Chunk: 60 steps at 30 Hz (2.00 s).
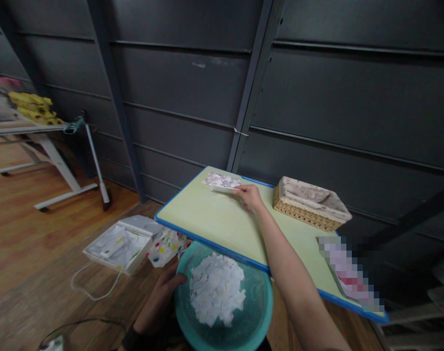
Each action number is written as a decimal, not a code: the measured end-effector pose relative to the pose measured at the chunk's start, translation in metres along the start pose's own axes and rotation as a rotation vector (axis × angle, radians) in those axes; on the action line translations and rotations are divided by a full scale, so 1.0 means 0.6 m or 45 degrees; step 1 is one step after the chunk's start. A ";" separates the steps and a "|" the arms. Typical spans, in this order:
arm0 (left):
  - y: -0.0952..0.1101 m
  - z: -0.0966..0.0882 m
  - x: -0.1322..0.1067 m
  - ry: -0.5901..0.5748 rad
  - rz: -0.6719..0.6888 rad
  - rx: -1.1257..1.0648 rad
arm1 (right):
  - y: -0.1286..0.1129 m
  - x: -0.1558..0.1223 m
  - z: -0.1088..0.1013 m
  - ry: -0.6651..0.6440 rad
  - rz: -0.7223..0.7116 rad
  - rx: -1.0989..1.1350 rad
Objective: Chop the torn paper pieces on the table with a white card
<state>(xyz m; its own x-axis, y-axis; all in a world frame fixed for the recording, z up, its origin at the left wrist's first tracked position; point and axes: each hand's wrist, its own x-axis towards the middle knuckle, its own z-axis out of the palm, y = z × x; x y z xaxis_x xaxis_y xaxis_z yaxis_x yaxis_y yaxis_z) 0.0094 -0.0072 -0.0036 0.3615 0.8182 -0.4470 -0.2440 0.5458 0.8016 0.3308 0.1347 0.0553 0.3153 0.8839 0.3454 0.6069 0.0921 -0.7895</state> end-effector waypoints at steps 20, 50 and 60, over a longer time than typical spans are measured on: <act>-0.006 -0.004 0.001 -0.017 0.072 0.001 | -0.005 -0.001 0.012 0.082 -0.041 -0.153; -0.025 -0.024 0.032 -0.132 0.134 0.023 | -0.130 -0.065 0.097 -0.005 -0.059 -0.434; -0.014 -0.007 0.018 -0.077 0.208 0.174 | -0.028 -0.091 -0.027 0.245 0.288 -0.469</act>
<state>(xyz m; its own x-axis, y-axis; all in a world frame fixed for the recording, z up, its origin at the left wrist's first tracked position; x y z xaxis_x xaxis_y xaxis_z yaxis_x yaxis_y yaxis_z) 0.0113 -0.0024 -0.0168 0.3820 0.8789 -0.2857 -0.1806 0.3741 0.9096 0.3152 0.0775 0.0581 0.5776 0.7589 0.3009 0.7148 -0.2922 -0.6354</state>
